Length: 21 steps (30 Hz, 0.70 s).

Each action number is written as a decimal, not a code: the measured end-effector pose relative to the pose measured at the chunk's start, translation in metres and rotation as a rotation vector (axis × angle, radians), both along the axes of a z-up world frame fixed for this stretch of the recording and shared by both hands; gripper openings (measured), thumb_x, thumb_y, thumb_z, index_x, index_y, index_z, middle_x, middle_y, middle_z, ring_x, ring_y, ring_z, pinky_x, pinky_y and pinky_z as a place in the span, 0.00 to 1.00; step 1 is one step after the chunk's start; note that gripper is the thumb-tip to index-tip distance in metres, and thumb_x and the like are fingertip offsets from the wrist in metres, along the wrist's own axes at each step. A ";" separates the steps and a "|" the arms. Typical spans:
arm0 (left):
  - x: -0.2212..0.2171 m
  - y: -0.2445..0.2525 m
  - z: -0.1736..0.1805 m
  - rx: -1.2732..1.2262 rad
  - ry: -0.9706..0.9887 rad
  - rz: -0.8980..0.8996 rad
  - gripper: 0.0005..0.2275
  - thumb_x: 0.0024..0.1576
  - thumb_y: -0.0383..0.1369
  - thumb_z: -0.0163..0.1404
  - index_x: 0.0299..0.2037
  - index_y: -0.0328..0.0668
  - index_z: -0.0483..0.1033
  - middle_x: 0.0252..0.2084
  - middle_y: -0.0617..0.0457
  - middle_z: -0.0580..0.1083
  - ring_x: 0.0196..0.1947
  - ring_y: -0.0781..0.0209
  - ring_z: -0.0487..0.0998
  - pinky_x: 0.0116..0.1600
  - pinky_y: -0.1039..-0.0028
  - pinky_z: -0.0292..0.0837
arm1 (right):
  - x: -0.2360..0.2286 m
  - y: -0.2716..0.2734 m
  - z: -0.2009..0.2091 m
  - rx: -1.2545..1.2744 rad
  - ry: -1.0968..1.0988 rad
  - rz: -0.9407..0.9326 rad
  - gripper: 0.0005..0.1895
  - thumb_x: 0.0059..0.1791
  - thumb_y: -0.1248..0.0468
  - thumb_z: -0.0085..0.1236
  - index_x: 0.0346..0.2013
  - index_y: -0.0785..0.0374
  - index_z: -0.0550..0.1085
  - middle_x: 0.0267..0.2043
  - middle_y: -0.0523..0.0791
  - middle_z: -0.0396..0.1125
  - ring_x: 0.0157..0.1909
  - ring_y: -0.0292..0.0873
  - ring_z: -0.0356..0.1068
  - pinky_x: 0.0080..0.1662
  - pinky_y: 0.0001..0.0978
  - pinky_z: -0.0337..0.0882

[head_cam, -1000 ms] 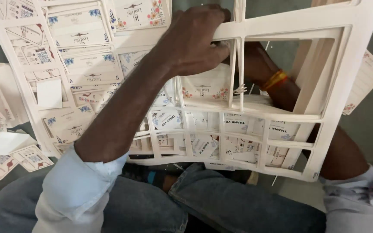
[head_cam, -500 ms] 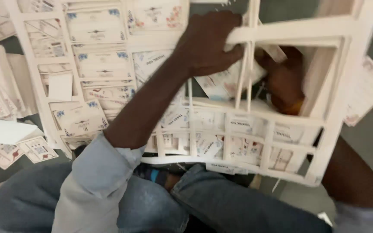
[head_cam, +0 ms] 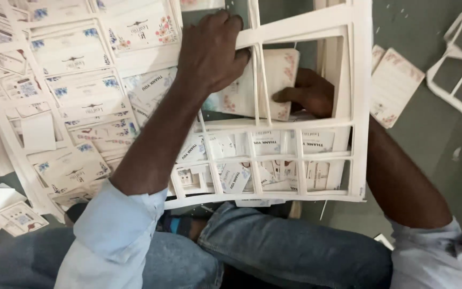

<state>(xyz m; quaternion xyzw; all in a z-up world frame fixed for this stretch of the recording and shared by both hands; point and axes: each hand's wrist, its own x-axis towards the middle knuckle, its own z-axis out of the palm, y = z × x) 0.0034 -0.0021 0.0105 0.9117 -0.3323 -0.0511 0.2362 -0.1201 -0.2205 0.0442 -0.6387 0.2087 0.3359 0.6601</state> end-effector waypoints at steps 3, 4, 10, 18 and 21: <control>0.008 0.003 0.001 -0.091 -0.018 0.000 0.21 0.51 0.41 0.62 0.47 0.33 0.76 0.40 0.43 0.74 0.41 0.44 0.77 0.40 0.48 0.71 | -0.005 -0.025 0.012 -0.328 0.084 0.155 0.20 0.49 0.65 0.55 0.56 0.66 0.73 0.50 0.51 0.75 0.53 0.51 0.76 0.58 0.42 0.74; 0.011 0.000 -0.002 -0.041 -0.035 0.007 0.19 0.51 0.42 0.62 0.44 0.35 0.77 0.38 0.43 0.75 0.41 0.44 0.77 0.41 0.48 0.72 | -0.015 -0.048 0.001 -0.498 -0.241 0.361 0.17 0.51 0.64 0.57 0.54 0.64 0.77 0.55 0.54 0.72 0.57 0.51 0.73 0.59 0.43 0.72; 0.005 -0.005 -0.008 0.006 0.021 0.052 0.16 0.52 0.41 0.60 0.42 0.38 0.78 0.40 0.45 0.75 0.45 0.47 0.77 0.43 0.44 0.70 | -0.057 -0.148 0.017 -0.624 -0.079 0.157 0.24 0.48 0.66 0.59 0.59 0.66 0.73 0.54 0.51 0.74 0.56 0.48 0.73 0.57 0.43 0.73; 0.007 -0.011 -0.019 0.163 0.014 0.070 0.18 0.49 0.30 0.55 0.50 0.36 0.75 0.47 0.43 0.74 0.50 0.47 0.74 0.49 0.46 0.67 | -0.084 -0.162 0.023 -0.472 -0.354 -0.232 0.29 0.50 0.66 0.61 0.65 0.65 0.68 0.56 0.48 0.69 0.58 0.46 0.70 0.59 0.40 0.72; -0.004 -0.011 -0.018 0.153 -0.047 -0.019 0.22 0.43 0.26 0.55 0.52 0.34 0.74 0.51 0.41 0.73 0.52 0.44 0.73 0.49 0.44 0.66 | -0.115 -0.165 0.035 -0.280 -0.482 -0.442 0.29 0.52 0.67 0.61 0.67 0.64 0.66 0.57 0.47 0.67 0.59 0.45 0.69 0.61 0.40 0.73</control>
